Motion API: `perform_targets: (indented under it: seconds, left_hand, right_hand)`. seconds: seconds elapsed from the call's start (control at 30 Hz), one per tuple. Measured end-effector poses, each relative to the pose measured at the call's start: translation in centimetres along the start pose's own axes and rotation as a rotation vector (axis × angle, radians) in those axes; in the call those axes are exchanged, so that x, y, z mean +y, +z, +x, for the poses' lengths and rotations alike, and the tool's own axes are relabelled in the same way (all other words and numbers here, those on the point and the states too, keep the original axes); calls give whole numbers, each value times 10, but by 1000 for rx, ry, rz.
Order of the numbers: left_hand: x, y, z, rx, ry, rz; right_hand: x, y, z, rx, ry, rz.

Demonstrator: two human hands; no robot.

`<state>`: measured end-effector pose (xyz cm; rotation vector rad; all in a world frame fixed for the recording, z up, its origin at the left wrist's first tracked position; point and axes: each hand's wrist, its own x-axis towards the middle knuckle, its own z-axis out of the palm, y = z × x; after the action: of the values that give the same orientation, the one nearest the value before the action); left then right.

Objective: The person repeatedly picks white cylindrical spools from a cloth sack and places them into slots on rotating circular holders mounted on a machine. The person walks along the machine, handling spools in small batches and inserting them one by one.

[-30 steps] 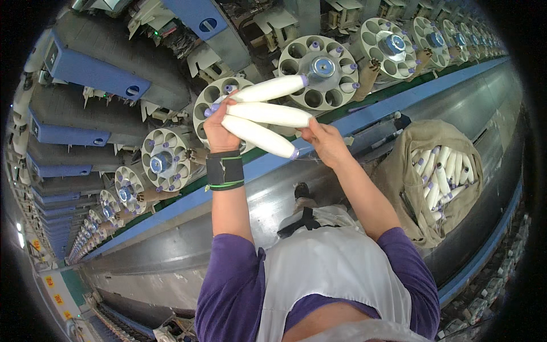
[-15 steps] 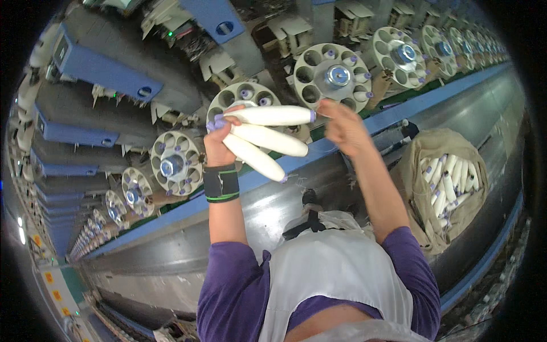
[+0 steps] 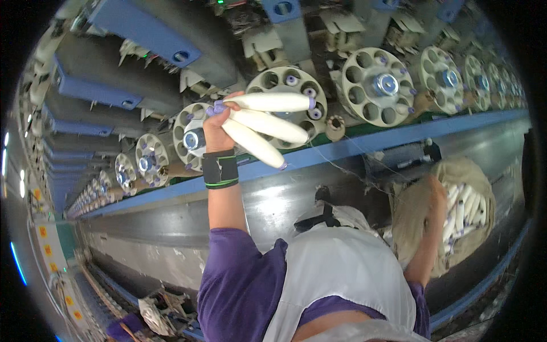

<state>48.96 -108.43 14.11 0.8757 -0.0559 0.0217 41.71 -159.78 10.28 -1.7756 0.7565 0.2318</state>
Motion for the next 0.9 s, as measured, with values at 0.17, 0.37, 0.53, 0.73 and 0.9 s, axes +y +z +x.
perform_targets:
  seconds: [0.17,0.37,0.53,0.73,0.9]
  left_hand:
    - [-61,31,35,-107,-42,-140]
    - [-50,26,43,-102,-47,-180]
    - [2,-8,26,-11,-73,-29]
    - [13,-15,24,-104,-126,44]
    - [-21,14,41,-250,-213,19]
  right_hand:
    - [-4,184,-18,-1205,-211,533]
    - [28,127,-8,-987,-23,364]
    - [143,-117,34,138,-125,539]
    - [80,-159,40,604,-75,725]
    - [-73,101,31,-542,-697,163]
